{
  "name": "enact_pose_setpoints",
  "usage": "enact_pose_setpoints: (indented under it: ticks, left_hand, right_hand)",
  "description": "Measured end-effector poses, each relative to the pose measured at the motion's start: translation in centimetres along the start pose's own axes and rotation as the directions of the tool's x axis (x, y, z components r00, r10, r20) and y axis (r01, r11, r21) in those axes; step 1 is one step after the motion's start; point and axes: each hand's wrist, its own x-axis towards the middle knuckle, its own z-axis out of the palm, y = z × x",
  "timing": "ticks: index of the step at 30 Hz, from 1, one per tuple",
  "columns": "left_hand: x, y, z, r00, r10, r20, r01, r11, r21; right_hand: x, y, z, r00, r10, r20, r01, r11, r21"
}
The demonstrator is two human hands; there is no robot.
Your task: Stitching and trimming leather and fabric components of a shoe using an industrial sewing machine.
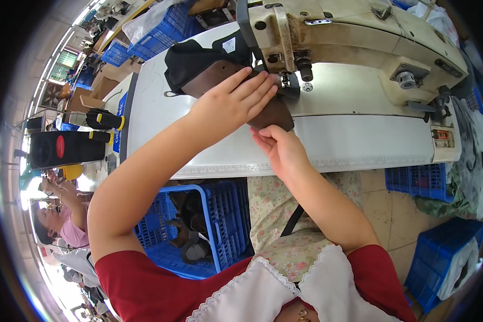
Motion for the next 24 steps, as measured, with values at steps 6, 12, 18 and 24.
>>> enact_pose_setpoints:
  ticks: [6, 12, 18, 24]
  left_hand:
    - [-0.6, 1.3, -0.9, 0.986, 0.038, 0.161, -0.047, 0.998, 0.052]
    - [-0.4, 4.2, -1.0, 0.972, 0.066, 0.224, -0.100, 0.984, 0.144]
    - [-0.3, 6.6, -0.6, 0.952, 0.093, 0.291, -0.141, 0.979, 0.150]
    - [0.1, 7.9, -0.6, 0.963, 0.046, 0.267, -0.073, 0.993, 0.090]
  right_hand:
    - [-1.0, -0.7, -2.2, 0.992, 0.104, 0.070, -0.098, 0.992, -0.081]
    - [-2.7, -2.4, -2.7, 0.989, 0.105, 0.109, -0.098, 0.993, -0.066]
    - [-2.8, -5.8, -5.3, 0.997, 0.037, 0.072, 0.007, 0.845, -0.535]
    - [-0.7, -7.9, -4.1, 0.642, -0.450, 0.620, 0.529, -0.326, -0.784]
